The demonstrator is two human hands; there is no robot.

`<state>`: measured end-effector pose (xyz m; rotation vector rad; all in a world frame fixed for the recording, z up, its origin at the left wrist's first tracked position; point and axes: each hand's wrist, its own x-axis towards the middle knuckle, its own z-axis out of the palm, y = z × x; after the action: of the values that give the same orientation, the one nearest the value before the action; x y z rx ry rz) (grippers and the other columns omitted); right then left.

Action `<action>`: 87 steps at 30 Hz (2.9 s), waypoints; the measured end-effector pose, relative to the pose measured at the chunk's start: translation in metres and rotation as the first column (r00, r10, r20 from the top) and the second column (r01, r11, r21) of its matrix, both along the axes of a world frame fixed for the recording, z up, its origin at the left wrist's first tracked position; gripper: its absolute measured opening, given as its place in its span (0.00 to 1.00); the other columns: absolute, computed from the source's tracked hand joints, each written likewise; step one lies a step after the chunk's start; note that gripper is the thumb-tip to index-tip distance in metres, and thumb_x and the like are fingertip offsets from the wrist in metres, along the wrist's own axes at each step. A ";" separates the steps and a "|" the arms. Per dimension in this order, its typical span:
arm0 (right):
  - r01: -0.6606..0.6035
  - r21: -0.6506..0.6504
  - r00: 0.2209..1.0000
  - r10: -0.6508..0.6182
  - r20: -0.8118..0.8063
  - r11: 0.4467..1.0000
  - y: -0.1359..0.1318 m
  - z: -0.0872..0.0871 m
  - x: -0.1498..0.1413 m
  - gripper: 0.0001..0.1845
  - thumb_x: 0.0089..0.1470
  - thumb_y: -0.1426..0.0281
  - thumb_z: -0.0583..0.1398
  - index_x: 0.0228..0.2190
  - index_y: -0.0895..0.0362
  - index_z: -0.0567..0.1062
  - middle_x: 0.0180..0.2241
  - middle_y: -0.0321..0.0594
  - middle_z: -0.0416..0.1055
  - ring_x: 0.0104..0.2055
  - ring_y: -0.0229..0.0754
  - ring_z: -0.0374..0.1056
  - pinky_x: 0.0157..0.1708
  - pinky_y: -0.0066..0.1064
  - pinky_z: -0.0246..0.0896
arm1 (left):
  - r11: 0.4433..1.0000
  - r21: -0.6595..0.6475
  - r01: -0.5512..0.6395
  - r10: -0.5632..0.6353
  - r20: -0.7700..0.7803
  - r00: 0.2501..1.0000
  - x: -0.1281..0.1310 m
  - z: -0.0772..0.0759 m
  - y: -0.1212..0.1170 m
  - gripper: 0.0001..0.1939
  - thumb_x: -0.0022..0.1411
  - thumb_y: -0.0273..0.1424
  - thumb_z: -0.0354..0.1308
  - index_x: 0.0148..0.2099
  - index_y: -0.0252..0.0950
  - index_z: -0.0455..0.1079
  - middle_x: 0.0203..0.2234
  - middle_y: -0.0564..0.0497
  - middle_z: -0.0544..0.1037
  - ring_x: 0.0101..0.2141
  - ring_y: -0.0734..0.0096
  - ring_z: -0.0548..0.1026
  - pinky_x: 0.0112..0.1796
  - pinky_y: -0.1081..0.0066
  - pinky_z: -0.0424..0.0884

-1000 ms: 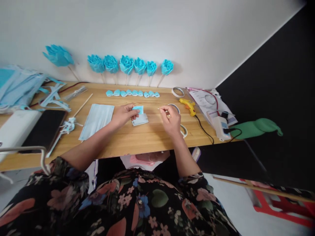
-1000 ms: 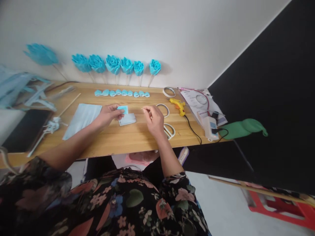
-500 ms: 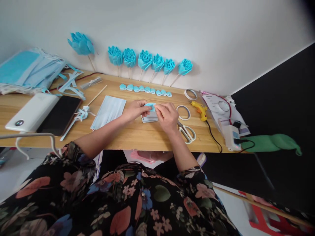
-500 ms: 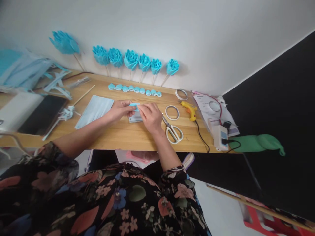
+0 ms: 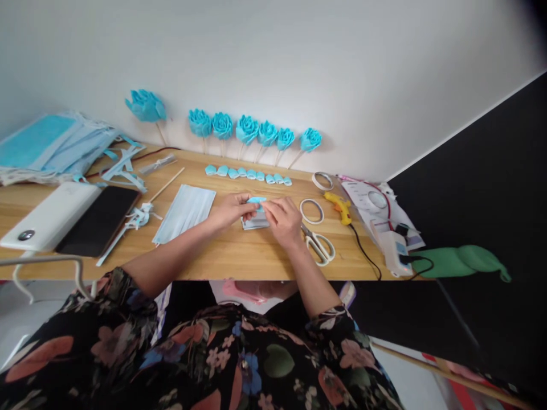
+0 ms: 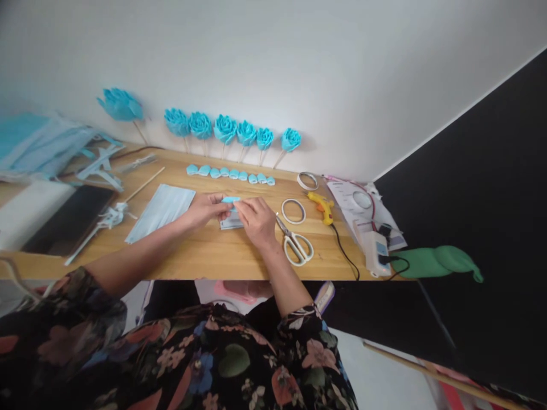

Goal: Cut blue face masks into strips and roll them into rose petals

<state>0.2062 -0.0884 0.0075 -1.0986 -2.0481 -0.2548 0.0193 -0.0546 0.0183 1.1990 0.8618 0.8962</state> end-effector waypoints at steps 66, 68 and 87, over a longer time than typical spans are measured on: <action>-0.214 -0.456 0.629 -0.235 -0.741 0.864 0.022 0.019 0.044 0.23 0.58 0.53 0.61 0.49 0.51 0.78 0.37 0.39 0.77 0.37 0.39 0.72 0.36 0.31 0.69 | 0.964 0.261 0.041 0.033 -0.272 0.962 -0.003 -0.011 0.006 0.16 0.54 0.42 0.63 0.24 0.36 0.68 0.19 0.55 0.68 0.24 0.75 0.63 0.28 0.72 0.58; -0.098 -0.488 0.628 -0.327 -0.706 0.867 0.016 0.019 0.069 0.22 0.57 0.55 0.61 0.48 0.53 0.79 0.37 0.40 0.78 0.36 0.40 0.72 0.32 0.30 0.67 | 0.966 0.257 0.013 0.053 -0.248 0.967 -0.004 -0.011 0.007 0.15 0.53 0.43 0.63 0.25 0.36 0.69 0.20 0.54 0.70 0.24 0.74 0.65 0.29 0.71 0.61; 0.393 -0.652 0.835 -0.548 -0.043 0.649 0.001 -0.013 0.084 0.10 0.57 0.65 0.61 0.34 0.54 0.82 0.34 0.41 0.82 0.36 0.45 0.74 0.39 0.35 0.64 | 0.969 0.248 0.017 0.051 -0.265 0.963 -0.004 -0.010 0.007 0.17 0.52 0.45 0.65 0.25 0.36 0.72 0.20 0.53 0.74 0.24 0.73 0.69 0.29 0.72 0.64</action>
<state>0.2902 -0.0869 -0.0058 -1.9844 -1.6062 0.3302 0.0154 -0.0474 0.0082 1.5603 0.9991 0.8856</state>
